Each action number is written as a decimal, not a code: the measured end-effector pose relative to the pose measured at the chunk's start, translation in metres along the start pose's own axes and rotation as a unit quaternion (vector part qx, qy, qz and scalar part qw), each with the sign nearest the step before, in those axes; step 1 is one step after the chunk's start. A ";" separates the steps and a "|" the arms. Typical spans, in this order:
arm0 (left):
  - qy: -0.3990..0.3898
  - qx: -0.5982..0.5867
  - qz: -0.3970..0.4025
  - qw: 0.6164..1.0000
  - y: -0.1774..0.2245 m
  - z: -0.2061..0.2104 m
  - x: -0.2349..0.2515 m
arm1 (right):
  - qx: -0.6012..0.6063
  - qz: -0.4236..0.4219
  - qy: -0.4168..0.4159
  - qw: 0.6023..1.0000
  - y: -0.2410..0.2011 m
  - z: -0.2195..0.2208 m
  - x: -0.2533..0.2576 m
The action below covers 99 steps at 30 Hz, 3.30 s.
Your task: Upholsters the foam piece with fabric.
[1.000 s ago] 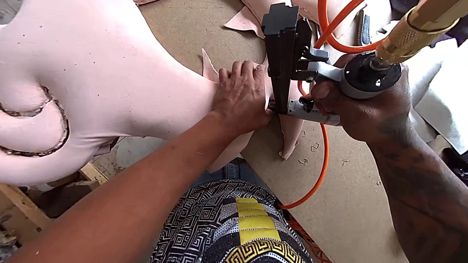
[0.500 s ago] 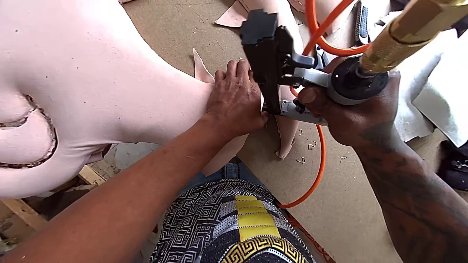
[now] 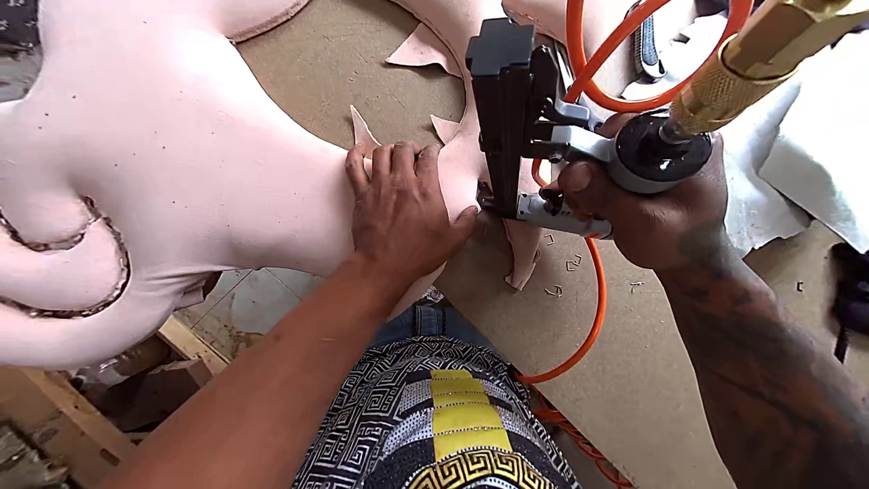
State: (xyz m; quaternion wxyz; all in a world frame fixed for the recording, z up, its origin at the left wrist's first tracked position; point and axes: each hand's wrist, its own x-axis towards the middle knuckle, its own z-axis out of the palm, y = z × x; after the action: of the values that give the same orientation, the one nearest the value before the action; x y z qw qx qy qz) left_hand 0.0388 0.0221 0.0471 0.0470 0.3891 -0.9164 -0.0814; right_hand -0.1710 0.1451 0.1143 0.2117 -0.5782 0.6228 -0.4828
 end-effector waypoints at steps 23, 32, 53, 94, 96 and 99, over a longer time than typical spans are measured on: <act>-0.004 -0.007 0.031 0.999 0.001 0.006 -0.002 | -0.034 -0.019 -0.004 0.999 -0.007 0.017 0.014; 0.019 -0.010 0.031 0.999 0.000 0.006 -0.003 | -0.015 -0.021 -0.030 0.999 -0.005 0.010 0.011; 0.007 0.000 0.024 1.000 0.003 0.004 -0.001 | -0.035 -0.052 0.003 0.998 0.000 0.014 0.006; 0.012 -0.006 0.042 0.999 -0.004 0.008 -0.006 | -0.080 -0.035 -0.019 0.996 -0.016 0.023 -0.001; 0.007 -0.010 0.039 0.999 -0.003 0.004 -0.007 | -0.067 -0.022 -0.018 0.997 -0.014 0.022 -0.002; 0.000 -0.004 0.039 0.999 -0.002 0.003 -0.005 | -0.061 -0.011 -0.004 0.998 -0.012 0.019 -0.005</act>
State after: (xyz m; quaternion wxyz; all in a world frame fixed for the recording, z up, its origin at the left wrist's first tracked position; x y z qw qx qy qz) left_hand 0.0433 0.0247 0.0438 0.0514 0.3530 -0.9305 -0.0832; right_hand -0.1484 0.1446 0.1143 0.1731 -0.5983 0.6440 -0.4441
